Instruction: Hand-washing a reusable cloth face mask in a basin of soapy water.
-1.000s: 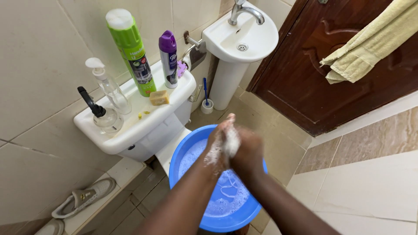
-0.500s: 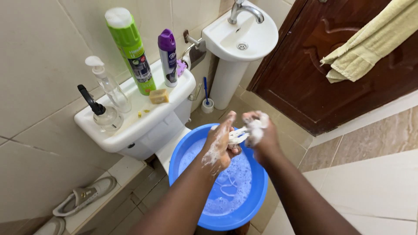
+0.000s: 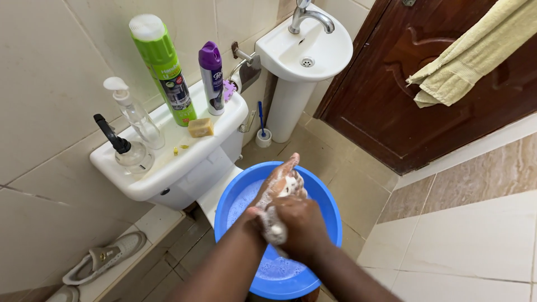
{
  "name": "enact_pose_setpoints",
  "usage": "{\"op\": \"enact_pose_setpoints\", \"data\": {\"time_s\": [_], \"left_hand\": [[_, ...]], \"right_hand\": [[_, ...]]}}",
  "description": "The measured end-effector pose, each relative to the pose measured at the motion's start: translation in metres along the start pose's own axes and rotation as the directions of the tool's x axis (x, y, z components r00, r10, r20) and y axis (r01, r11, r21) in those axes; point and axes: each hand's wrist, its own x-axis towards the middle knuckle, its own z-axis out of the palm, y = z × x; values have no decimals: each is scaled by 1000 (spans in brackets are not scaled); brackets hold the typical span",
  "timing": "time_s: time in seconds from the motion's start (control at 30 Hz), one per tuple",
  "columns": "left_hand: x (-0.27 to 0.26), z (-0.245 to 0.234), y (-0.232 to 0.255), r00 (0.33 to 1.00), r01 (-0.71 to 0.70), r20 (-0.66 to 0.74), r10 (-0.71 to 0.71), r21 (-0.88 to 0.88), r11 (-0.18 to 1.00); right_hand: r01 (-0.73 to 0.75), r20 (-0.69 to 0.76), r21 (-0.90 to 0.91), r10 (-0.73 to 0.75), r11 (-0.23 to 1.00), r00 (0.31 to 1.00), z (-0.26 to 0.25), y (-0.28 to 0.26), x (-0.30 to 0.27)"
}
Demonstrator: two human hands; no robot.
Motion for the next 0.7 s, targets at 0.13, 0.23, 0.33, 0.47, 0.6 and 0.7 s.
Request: {"op": "enact_pose_setpoints", "data": {"time_s": [0.13, 0.23, 0.33, 0.47, 0.6, 0.7], "left_hand": [[-13, 11, 0, 997, 31, -65, -33, -32, 999], [-19, 14, 4, 993, 30, -112, -34, -34, 999], [-14, 19, 16, 986, -35, -162, 34, -3, 999], [-20, 8, 11, 978, -86, -184, 96, 61, 994], [-4, -17, 21, 958, -288, 49, 284, 189, 939], [-18, -22, 37, 912, -397, -25, 410, 203, 895]], "right_hand": [[-145, -175, -13, 141, 989, 974, -7, 49, 5], [-361, -254, 71, 367, 930, 895, -6, 30, 7], [-241, -198, 39, 243, 970, 949, 4, 42, 1], [-290, -220, 40, 291, 956, 931, 12, 122, -13], [-524, 235, 851, 878, 22, 417, -29, 114, 21], [-468, 535, 812, 765, -349, 359, -38, 148, -14]]}}
